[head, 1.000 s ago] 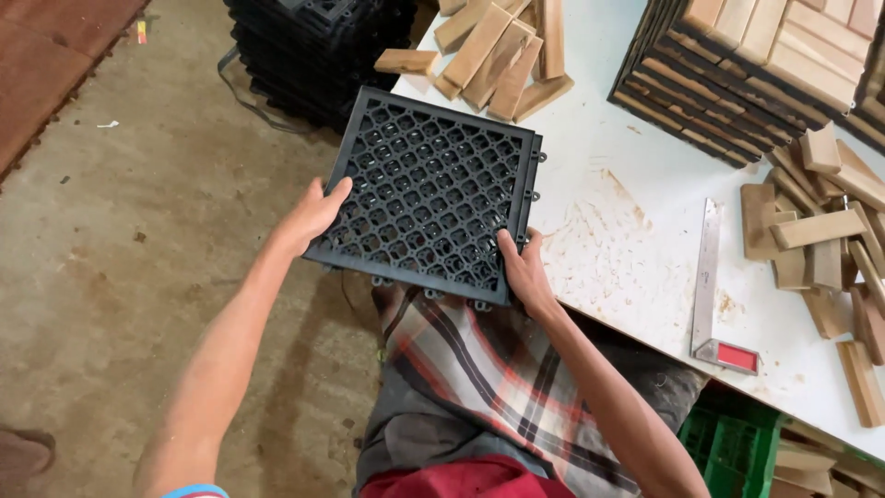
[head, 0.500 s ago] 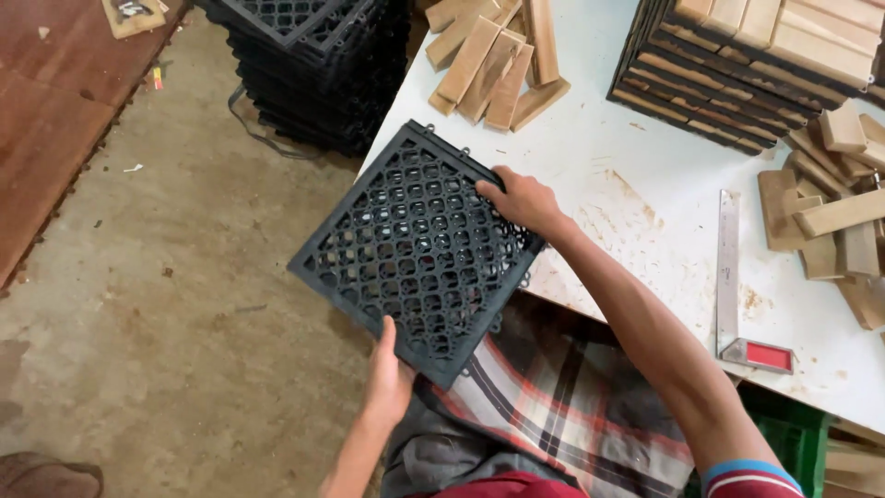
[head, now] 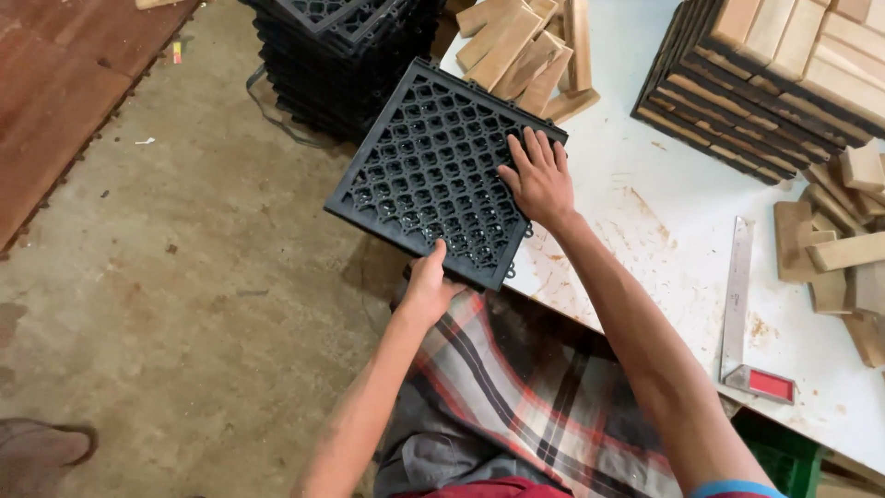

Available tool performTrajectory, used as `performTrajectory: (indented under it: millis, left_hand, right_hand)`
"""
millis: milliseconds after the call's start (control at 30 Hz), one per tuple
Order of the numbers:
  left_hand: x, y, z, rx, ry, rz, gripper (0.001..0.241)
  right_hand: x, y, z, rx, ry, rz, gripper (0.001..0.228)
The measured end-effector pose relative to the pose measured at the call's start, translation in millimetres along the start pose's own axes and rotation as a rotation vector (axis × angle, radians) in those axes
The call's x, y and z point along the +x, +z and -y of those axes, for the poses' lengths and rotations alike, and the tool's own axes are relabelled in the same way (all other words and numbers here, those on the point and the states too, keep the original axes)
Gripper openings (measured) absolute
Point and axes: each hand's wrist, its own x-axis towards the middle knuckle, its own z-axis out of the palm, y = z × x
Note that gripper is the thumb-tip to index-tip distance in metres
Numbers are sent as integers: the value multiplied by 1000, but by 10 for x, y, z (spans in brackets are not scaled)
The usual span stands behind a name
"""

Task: Assembling wooden floor tiles by placing small wood blocks into a plastic grid base on a workbench.

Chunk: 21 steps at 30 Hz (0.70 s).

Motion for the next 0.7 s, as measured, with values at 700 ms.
performTrajectory:
  millis: [700]
  left_hand:
    - [-601,-39,-666,1023,146,152,58]
  right_hand:
    - [-869,367,529,613,466,-258,67]
